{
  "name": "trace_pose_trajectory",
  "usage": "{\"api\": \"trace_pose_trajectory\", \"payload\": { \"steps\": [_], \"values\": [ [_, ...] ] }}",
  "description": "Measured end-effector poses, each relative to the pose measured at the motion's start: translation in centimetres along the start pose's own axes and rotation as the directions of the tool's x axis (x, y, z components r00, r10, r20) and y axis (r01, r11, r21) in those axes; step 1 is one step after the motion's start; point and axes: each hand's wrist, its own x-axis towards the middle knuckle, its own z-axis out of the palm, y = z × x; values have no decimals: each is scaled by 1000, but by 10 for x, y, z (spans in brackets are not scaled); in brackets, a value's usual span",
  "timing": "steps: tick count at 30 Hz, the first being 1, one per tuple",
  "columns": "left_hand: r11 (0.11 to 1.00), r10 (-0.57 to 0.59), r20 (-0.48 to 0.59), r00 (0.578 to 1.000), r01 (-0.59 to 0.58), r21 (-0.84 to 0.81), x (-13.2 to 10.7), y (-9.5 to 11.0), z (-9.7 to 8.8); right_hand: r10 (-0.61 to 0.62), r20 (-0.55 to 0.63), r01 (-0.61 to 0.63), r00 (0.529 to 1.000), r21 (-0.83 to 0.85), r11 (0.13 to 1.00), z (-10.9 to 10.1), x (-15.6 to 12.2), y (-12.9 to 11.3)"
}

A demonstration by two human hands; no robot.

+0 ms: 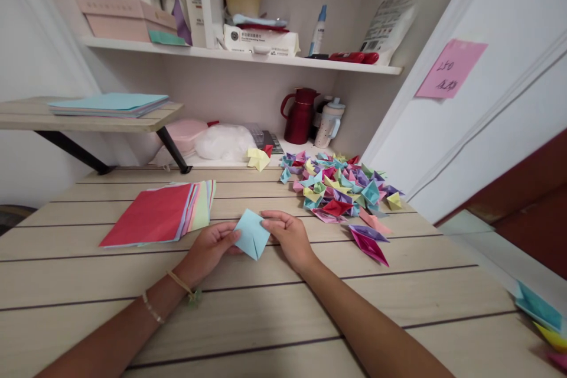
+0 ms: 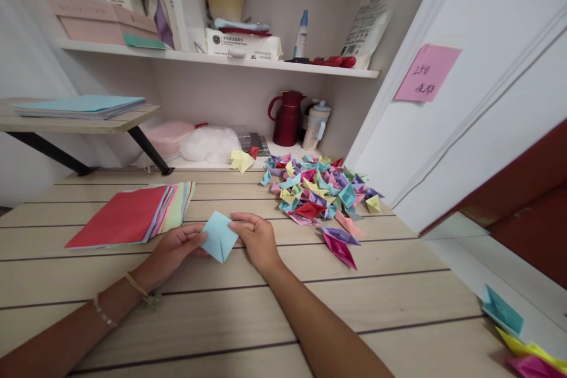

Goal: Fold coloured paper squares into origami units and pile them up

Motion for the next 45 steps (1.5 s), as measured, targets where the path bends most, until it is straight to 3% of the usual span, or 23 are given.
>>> {"api": "trace_pose_trajectory", "payload": {
  "steps": [5, 10, 13, 16, 21, 23, 25, 29, 35, 39, 42, 45],
  "values": [
    [998, -16, -22, 1000, 15, -54, -2, 1, 3, -13, 48, 9, 999, 77, 997, -2, 1, 1],
    [973, 39, -20, 999, -43, -227, -1, 4, 2, -122, 125, 123, 985, 6, 992, -2, -2, 0],
    [952, 86, -36, 996, -93, -292, 0, 4, 2, -126, 216, 158, 968, -137, 978, 0, -5, 0],
    [972, 120, -42, 992, -126, -198, 0, 3, 4, -110, 223, 168, 969, -262, 950, 2, -6, 3],
    [967, 219, -45, 975, -211, 141, 0, -2, 8, -217, 50, 223, 975, -221, 949, 0, -4, 4],
    [965, 196, -45, 980, -184, 185, -1, -2, 9, -306, -23, 286, 952, -297, 911, -1, -5, 2],
    [980, 142, -50, 989, -133, 150, -3, 0, 9, -439, -56, 375, 897, -430, 821, -2, -6, 0],
    [995, 91, -83, 992, -89, 33, -8, 7, 10, -613, 10, 497, 790, -597, 630, -3, -9, -2],
    [997, 79, -90, 993, -80, 2, -7, 2, 4, -656, 126, 566, 744, -642, 518, -1, -14, -2],
    [978, 100, -75, 992, -112, -174, -6, -1, 1, -691, 154, 585, 706, -677, 446, -2, -17, -2],
    [963, 102, -51, 993, -112, -245, -5, 0, 1, -698, 155, 566, 699, -716, 408, -3, -17, -1],
    [978, 99, -142, 985, -123, -167, -4, 1, 1, -661, 193, 587, 726, -674, 448, -2, -16, -1]
  ]
}}
